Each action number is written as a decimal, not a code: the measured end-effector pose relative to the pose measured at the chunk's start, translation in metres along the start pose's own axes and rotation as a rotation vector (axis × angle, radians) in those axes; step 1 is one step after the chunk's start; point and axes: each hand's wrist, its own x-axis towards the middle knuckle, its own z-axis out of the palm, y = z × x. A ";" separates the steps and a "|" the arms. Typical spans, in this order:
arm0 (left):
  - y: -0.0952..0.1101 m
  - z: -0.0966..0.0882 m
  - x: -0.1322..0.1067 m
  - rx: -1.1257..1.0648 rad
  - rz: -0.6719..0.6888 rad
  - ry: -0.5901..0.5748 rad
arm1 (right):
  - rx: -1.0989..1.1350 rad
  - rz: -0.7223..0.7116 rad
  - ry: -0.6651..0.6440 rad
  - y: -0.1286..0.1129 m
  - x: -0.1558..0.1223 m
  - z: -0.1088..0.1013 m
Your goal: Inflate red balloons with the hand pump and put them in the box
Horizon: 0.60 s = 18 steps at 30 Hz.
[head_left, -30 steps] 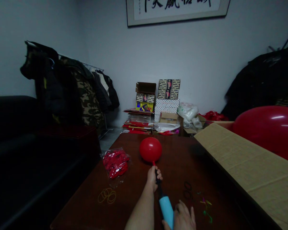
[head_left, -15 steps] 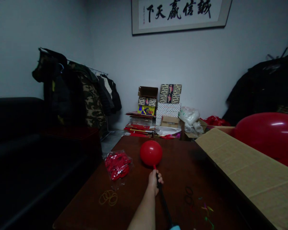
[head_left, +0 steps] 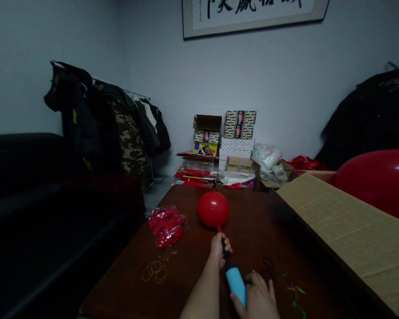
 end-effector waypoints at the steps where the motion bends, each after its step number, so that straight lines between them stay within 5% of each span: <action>1: 0.000 -0.001 0.001 0.000 0.003 -0.005 | 0.011 0.000 0.013 -0.003 0.007 -0.004; 7: -0.001 -0.001 0.007 0.015 -0.011 -0.020 | 0.018 0.035 0.057 -0.011 0.025 -0.003; 18: -0.001 0.001 0.001 0.046 0.021 0.003 | -0.115 0.034 0.046 -0.009 0.000 0.008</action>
